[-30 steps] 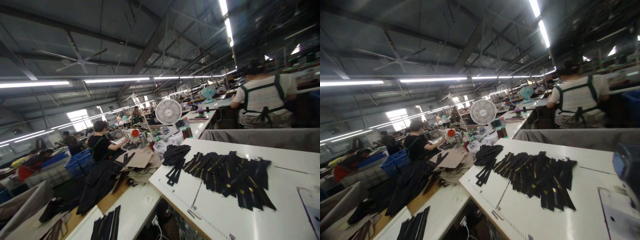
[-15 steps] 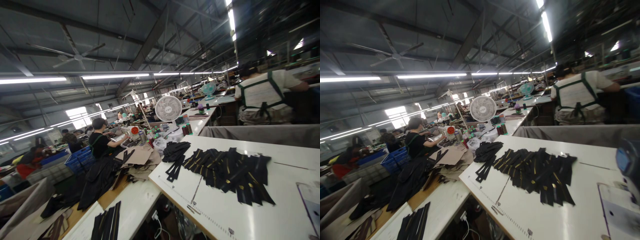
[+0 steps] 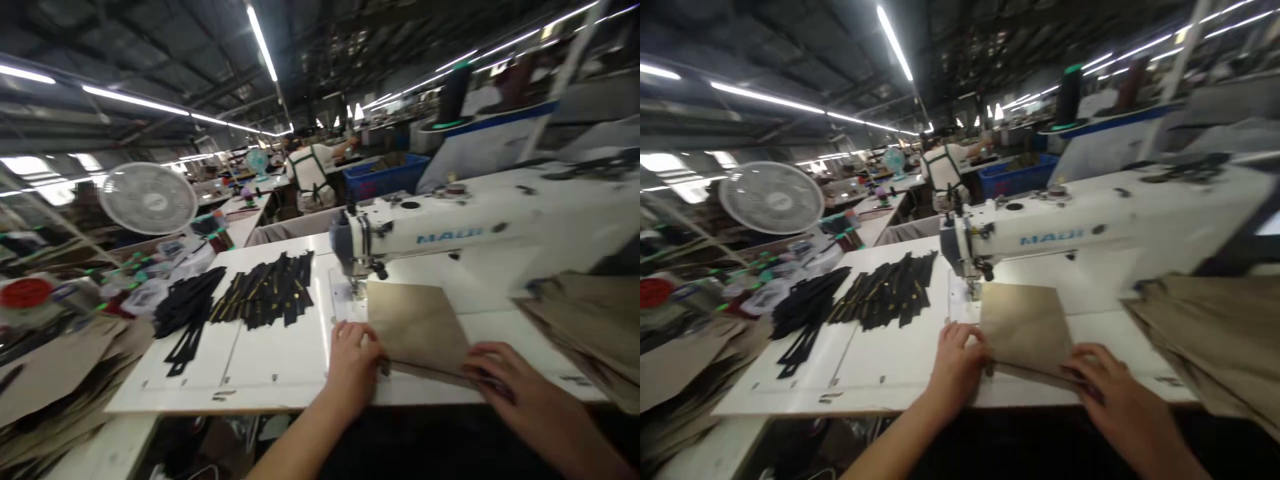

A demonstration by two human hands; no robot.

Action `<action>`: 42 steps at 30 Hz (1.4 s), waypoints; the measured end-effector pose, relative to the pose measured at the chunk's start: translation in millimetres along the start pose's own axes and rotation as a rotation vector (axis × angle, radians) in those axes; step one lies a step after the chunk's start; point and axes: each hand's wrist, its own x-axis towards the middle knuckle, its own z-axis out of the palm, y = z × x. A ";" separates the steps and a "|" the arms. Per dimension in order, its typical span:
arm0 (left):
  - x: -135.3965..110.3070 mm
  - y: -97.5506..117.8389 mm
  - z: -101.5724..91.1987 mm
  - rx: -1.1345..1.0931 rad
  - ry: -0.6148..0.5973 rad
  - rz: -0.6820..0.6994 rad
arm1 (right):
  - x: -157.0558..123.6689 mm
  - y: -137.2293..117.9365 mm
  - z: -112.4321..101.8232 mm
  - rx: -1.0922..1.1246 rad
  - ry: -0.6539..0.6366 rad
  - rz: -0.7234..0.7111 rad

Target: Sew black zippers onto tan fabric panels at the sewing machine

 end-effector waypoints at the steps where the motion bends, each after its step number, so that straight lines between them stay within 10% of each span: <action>1: 2.1 -0.5 0.2 -0.019 0.004 0.051 | -3.4 -0.1 -8.7 -0.034 -0.038 -0.010; 12: 38.3 -6.6 3.5 0.076 -0.005 0.168 | -19.0 -71.9 1.2 -0.013 -0.171 -0.183; 22: 32.8 3.6 -0.8 0.120 -0.215 0.100 | -28.9 -51.7 -1.3 0.116 -0.198 -0.254; 27: 35.5 0.9 -0.2 0.127 -0.272 0.147 | 8.8 -48.9 -11.2 0.075 -0.124 -0.349; 34: 36.1 -4.4 2.4 0.082 -0.287 0.159 | 72.9 -31.5 18.9 -0.002 -0.381 -0.437; 42: 29.8 -3.8 0.7 0.008 -0.282 0.127 | 85.6 -15.1 36.3 0.033 -0.382 -0.432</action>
